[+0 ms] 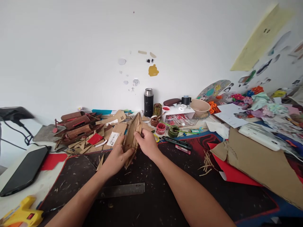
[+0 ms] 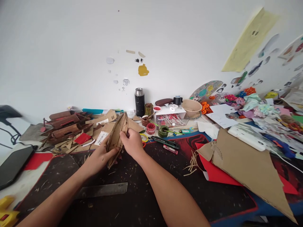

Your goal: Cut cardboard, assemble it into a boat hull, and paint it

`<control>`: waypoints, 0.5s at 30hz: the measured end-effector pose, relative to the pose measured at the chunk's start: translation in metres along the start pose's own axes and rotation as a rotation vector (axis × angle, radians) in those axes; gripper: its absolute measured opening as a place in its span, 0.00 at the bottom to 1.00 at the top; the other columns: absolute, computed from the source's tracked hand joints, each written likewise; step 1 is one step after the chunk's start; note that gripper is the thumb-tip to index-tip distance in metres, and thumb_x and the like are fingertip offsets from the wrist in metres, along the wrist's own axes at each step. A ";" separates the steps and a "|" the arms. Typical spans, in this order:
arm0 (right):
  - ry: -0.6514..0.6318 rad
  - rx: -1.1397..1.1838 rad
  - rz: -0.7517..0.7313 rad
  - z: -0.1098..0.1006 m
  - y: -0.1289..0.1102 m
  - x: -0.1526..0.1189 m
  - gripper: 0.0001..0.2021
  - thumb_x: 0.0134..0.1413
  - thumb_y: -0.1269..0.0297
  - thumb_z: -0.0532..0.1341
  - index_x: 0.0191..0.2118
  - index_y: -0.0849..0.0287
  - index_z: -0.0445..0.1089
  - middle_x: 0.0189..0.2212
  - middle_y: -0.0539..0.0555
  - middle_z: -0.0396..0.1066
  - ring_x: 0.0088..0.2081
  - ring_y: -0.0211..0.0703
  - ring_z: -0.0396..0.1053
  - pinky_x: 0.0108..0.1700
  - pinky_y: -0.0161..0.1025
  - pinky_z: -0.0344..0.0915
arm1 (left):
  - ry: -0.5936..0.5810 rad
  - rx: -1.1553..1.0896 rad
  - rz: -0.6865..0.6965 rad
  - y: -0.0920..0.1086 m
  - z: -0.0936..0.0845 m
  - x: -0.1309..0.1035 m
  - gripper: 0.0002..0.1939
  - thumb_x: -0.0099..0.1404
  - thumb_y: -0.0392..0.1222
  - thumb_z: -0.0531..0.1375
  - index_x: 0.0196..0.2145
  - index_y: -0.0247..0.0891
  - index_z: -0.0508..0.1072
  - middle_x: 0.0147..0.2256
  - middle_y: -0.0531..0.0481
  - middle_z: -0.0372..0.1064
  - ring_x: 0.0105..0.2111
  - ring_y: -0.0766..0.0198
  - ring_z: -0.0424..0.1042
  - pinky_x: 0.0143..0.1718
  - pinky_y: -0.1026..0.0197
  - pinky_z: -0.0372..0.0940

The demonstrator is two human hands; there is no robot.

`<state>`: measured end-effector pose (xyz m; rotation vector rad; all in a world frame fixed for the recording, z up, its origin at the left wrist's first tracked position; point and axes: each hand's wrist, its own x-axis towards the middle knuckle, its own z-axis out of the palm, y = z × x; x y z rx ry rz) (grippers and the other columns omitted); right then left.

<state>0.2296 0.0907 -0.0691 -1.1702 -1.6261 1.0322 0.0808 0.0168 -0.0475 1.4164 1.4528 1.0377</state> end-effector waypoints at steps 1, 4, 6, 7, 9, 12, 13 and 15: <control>0.012 0.004 0.003 -0.001 0.001 0.001 0.16 0.64 0.53 0.61 0.27 0.54 0.62 0.22 0.46 0.63 0.26 0.40 0.60 0.30 0.37 0.53 | -0.053 -0.031 -0.059 0.001 0.001 -0.001 0.36 0.63 0.58 0.64 0.62 0.36 0.63 0.33 0.49 0.76 0.29 0.52 0.79 0.28 0.52 0.75; 0.054 0.053 0.006 -0.004 0.002 0.005 0.14 0.64 0.53 0.61 0.30 0.55 0.66 0.23 0.47 0.67 0.27 0.42 0.64 0.30 0.36 0.56 | -0.061 -0.068 -0.063 0.003 0.001 -0.002 0.39 0.63 0.59 0.65 0.64 0.36 0.59 0.31 0.52 0.76 0.24 0.55 0.76 0.25 0.55 0.73; 0.099 0.098 -0.004 -0.006 0.003 0.008 0.12 0.64 0.55 0.60 0.33 0.56 0.70 0.26 0.49 0.71 0.30 0.43 0.67 0.32 0.36 0.59 | -0.063 -0.061 -0.045 0.002 0.000 -0.002 0.39 0.64 0.59 0.64 0.64 0.36 0.57 0.28 0.54 0.76 0.22 0.58 0.75 0.24 0.57 0.71; 0.121 0.113 -0.009 -0.008 0.003 0.009 0.11 0.63 0.55 0.61 0.34 0.56 0.71 0.27 0.49 0.72 0.31 0.44 0.68 0.32 0.36 0.60 | -0.087 -0.045 -0.053 0.002 -0.001 -0.002 0.39 0.65 0.61 0.63 0.64 0.36 0.56 0.26 0.55 0.75 0.20 0.59 0.73 0.23 0.59 0.69; 0.156 0.121 -0.012 -0.009 0.003 0.011 0.11 0.62 0.55 0.61 0.32 0.56 0.71 0.26 0.49 0.71 0.31 0.44 0.68 0.32 0.36 0.60 | -0.159 0.001 -0.096 0.001 -0.003 -0.002 0.38 0.67 0.64 0.60 0.62 0.35 0.58 0.20 0.56 0.73 0.17 0.60 0.68 0.20 0.61 0.63; 0.158 0.122 -0.004 -0.009 0.002 0.011 0.11 0.62 0.55 0.61 0.32 0.56 0.72 0.25 0.48 0.68 0.29 0.43 0.65 0.31 0.36 0.59 | -0.233 0.013 -0.153 0.001 -0.004 -0.003 0.31 0.66 0.67 0.60 0.51 0.36 0.67 0.17 0.55 0.70 0.16 0.63 0.64 0.19 0.63 0.58; 0.153 0.127 -0.003 -0.009 0.002 0.011 0.11 0.62 0.56 0.61 0.33 0.57 0.73 0.25 0.48 0.69 0.29 0.43 0.64 0.31 0.36 0.59 | -0.244 0.007 -0.161 0.001 -0.004 -0.003 0.29 0.66 0.68 0.60 0.46 0.37 0.69 0.16 0.55 0.69 0.16 0.64 0.63 0.19 0.63 0.57; 0.142 0.135 -0.005 -0.009 0.002 0.010 0.11 0.62 0.56 0.61 0.35 0.57 0.74 0.26 0.49 0.71 0.29 0.43 0.66 0.31 0.36 0.60 | -0.254 0.008 -0.171 0.001 -0.005 -0.004 0.28 0.65 0.70 0.60 0.35 0.40 0.70 0.15 0.54 0.66 0.15 0.66 0.60 0.19 0.63 0.55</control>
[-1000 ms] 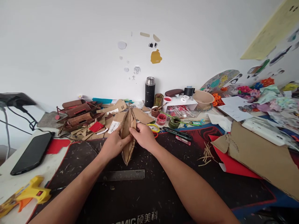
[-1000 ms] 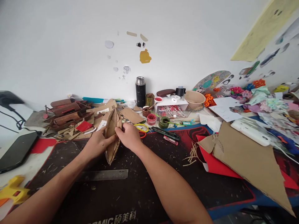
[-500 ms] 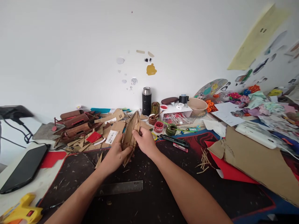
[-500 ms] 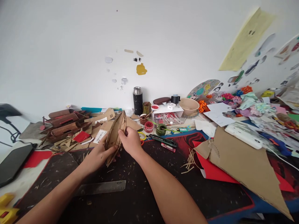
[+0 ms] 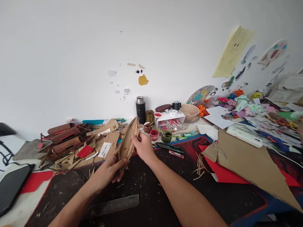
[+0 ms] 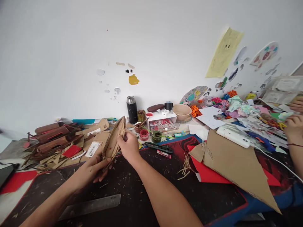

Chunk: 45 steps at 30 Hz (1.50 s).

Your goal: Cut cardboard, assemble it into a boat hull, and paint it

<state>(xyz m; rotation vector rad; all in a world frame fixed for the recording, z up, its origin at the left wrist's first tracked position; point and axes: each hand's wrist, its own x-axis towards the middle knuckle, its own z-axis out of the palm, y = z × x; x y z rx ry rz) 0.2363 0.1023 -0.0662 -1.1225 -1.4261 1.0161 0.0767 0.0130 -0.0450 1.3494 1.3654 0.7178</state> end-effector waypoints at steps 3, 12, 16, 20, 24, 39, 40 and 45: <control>-0.008 -0.006 0.002 0.000 0.000 0.000 0.11 0.63 0.56 0.61 0.34 0.57 0.73 0.27 0.49 0.71 0.30 0.43 0.67 0.32 0.36 0.61 | 0.013 0.021 -0.023 -0.001 0.000 0.000 0.30 0.62 0.74 0.60 0.30 0.42 0.68 0.13 0.55 0.64 0.14 0.67 0.57 0.18 0.63 0.53; -0.017 -0.001 0.018 -0.001 0.002 0.001 0.11 0.64 0.56 0.61 0.36 0.57 0.73 0.26 0.48 0.71 0.30 0.43 0.67 0.32 0.35 0.62 | 0.017 0.043 0.019 0.000 -0.002 0.000 0.34 0.63 0.74 0.58 0.45 0.38 0.72 0.19 0.51 0.73 0.17 0.58 0.69 0.22 0.58 0.64; -0.044 -0.008 0.016 0.003 0.001 -0.003 0.11 0.64 0.56 0.61 0.34 0.57 0.72 0.26 0.48 0.70 0.29 0.42 0.66 0.32 0.36 0.61 | 0.241 0.149 0.180 0.003 -0.006 0.005 0.30 0.66 0.70 0.60 0.46 0.40 0.76 0.34 0.45 0.82 0.38 0.48 0.81 0.41 0.51 0.72; -0.178 -0.017 -0.002 0.012 0.002 -0.013 0.09 0.63 0.58 0.63 0.37 0.58 0.74 0.29 0.49 0.74 0.31 0.43 0.70 0.34 0.35 0.63 | 0.429 0.325 0.227 0.000 -0.011 0.008 0.28 0.67 0.70 0.57 0.42 0.41 0.77 0.37 0.43 0.82 0.39 0.46 0.78 0.42 0.51 0.69; -0.242 0.009 0.013 0.016 0.003 -0.018 0.08 0.64 0.59 0.64 0.39 0.57 0.75 0.30 0.51 0.77 0.32 0.44 0.73 0.33 0.35 0.66 | 0.475 0.402 0.183 -0.002 -0.014 0.009 0.28 0.67 0.70 0.55 0.39 0.42 0.74 0.36 0.43 0.81 0.37 0.46 0.77 0.42 0.51 0.67; -0.348 0.087 0.131 0.017 0.002 -0.018 0.04 0.64 0.64 0.61 0.37 0.54 0.71 0.23 0.47 0.73 0.20 0.43 0.73 0.21 0.36 0.65 | 0.547 0.420 0.207 0.000 -0.014 0.006 0.25 0.70 0.64 0.54 0.48 0.40 0.72 0.30 0.48 0.79 0.28 0.52 0.74 0.33 0.55 0.65; -0.351 0.096 0.138 0.016 0.001 -0.018 0.04 0.64 0.64 0.60 0.37 0.54 0.71 0.23 0.46 0.72 0.20 0.43 0.73 0.21 0.36 0.65 | 0.547 0.412 0.210 0.000 -0.013 0.005 0.26 0.70 0.65 0.54 0.48 0.40 0.73 0.30 0.48 0.79 0.28 0.52 0.74 0.33 0.55 0.65; -0.352 0.173 0.195 0.014 -0.007 -0.018 0.05 0.64 0.64 0.63 0.36 0.53 0.67 0.24 0.44 0.71 0.17 0.39 0.70 0.19 0.34 0.64 | 0.530 0.336 0.205 -0.002 -0.013 0.004 0.32 0.69 0.70 0.54 0.49 0.37 0.74 0.28 0.48 0.77 0.29 0.51 0.75 0.33 0.55 0.66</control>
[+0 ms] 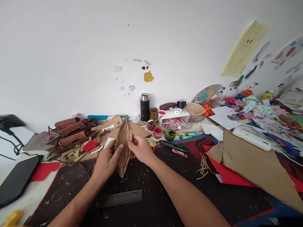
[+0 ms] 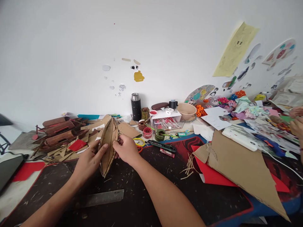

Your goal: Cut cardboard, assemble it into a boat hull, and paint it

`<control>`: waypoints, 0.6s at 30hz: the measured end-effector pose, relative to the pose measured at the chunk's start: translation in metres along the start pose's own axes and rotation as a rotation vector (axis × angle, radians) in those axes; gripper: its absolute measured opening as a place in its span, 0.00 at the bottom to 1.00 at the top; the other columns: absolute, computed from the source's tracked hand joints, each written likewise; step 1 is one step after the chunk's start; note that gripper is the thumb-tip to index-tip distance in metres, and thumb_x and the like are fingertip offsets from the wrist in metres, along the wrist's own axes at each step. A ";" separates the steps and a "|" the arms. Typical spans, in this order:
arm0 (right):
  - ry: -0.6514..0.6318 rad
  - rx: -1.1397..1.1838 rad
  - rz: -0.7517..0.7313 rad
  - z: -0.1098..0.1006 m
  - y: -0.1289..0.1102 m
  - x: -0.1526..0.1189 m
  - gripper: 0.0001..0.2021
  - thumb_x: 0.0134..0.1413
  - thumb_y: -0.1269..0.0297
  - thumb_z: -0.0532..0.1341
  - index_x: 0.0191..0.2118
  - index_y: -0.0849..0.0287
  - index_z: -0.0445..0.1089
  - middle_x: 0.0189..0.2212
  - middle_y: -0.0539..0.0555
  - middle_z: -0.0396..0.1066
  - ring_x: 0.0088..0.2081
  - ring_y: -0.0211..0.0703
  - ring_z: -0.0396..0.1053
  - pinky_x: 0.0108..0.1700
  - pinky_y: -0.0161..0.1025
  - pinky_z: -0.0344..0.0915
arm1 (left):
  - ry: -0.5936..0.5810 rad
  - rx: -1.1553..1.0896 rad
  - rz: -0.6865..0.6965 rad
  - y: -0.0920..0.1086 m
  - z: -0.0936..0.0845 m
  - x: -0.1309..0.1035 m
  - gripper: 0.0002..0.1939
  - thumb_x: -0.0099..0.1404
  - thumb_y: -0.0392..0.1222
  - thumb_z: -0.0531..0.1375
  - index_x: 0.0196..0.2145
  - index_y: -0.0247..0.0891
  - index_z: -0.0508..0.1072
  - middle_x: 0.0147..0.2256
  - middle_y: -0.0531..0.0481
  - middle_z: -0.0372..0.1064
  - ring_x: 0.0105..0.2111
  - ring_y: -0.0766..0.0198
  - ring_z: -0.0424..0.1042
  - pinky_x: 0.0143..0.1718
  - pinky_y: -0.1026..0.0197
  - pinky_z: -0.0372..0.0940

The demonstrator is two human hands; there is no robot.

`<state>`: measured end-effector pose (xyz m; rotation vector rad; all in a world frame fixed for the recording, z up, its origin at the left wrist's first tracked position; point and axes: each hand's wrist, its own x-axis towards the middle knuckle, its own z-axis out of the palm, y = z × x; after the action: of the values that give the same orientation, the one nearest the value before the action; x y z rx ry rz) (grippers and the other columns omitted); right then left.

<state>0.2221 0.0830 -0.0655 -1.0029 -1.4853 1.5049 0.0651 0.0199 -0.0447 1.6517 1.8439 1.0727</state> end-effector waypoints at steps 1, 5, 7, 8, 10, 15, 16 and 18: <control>-0.004 0.020 0.012 0.000 -0.001 0.000 0.05 0.64 0.64 0.63 0.36 0.53 0.67 0.24 0.44 0.71 0.17 0.39 0.69 0.18 0.34 0.64 | -0.010 -0.022 -0.001 -0.001 0.000 0.000 0.32 0.68 0.70 0.54 0.49 0.37 0.74 0.29 0.48 0.77 0.30 0.51 0.76 0.34 0.55 0.67; -0.028 0.094 0.054 0.001 0.001 0.002 0.04 0.64 0.66 0.62 0.38 0.53 0.65 0.25 0.43 0.69 0.16 0.38 0.68 0.17 0.34 0.63 | -0.036 -0.075 0.014 -0.004 0.001 0.000 0.32 0.69 0.70 0.55 0.49 0.37 0.74 0.33 0.46 0.79 0.34 0.50 0.77 0.37 0.55 0.69; -0.024 0.093 0.042 0.001 0.005 0.003 0.05 0.63 0.65 0.62 0.37 0.53 0.64 0.26 0.43 0.69 0.15 0.37 0.67 0.17 0.34 0.63 | -0.039 -0.056 0.009 -0.005 0.003 0.000 0.30 0.69 0.68 0.57 0.50 0.38 0.74 0.35 0.46 0.80 0.35 0.49 0.78 0.38 0.54 0.70; -0.016 0.070 0.028 0.001 0.008 0.004 0.06 0.63 0.65 0.63 0.36 0.53 0.63 0.26 0.43 0.69 0.15 0.37 0.67 0.17 0.34 0.63 | -0.036 -0.037 0.011 -0.006 0.004 0.000 0.30 0.68 0.67 0.57 0.51 0.38 0.74 0.36 0.45 0.81 0.36 0.48 0.78 0.39 0.53 0.71; 0.007 -0.017 0.000 0.001 0.012 0.004 0.07 0.63 0.65 0.63 0.35 0.53 0.63 0.26 0.43 0.67 0.15 0.36 0.66 0.18 0.34 0.61 | -0.028 0.006 0.032 -0.006 0.008 0.000 0.28 0.68 0.64 0.58 0.52 0.39 0.73 0.41 0.41 0.82 0.40 0.45 0.79 0.44 0.50 0.72; 0.050 -0.183 -0.043 0.004 0.013 0.000 0.06 0.62 0.66 0.62 0.34 0.53 0.64 0.27 0.45 0.69 0.16 0.38 0.67 0.19 0.35 0.60 | -0.009 0.045 0.067 -0.010 0.017 0.000 0.23 0.70 0.56 0.54 0.53 0.39 0.70 0.50 0.34 0.80 0.50 0.41 0.78 0.54 0.44 0.69; 0.049 -0.172 -0.044 0.005 0.013 -0.001 0.06 0.63 0.66 0.61 0.35 0.52 0.64 0.27 0.45 0.70 0.16 0.38 0.67 0.19 0.35 0.61 | -0.006 0.046 0.069 -0.011 0.017 0.000 0.22 0.70 0.56 0.54 0.53 0.39 0.70 0.49 0.35 0.80 0.49 0.42 0.78 0.53 0.44 0.70; 0.041 -0.124 -0.042 0.006 0.012 -0.002 0.05 0.63 0.65 0.61 0.35 0.52 0.63 0.27 0.45 0.70 0.16 0.38 0.67 0.19 0.35 0.62 | -0.008 0.037 0.080 -0.011 0.015 0.000 0.20 0.71 0.55 0.54 0.52 0.41 0.70 0.47 0.38 0.80 0.47 0.44 0.78 0.52 0.45 0.70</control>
<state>0.2173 0.0787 -0.0778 -1.0615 -1.5767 1.3686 0.0692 0.0240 -0.0625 1.7623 1.8163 1.0690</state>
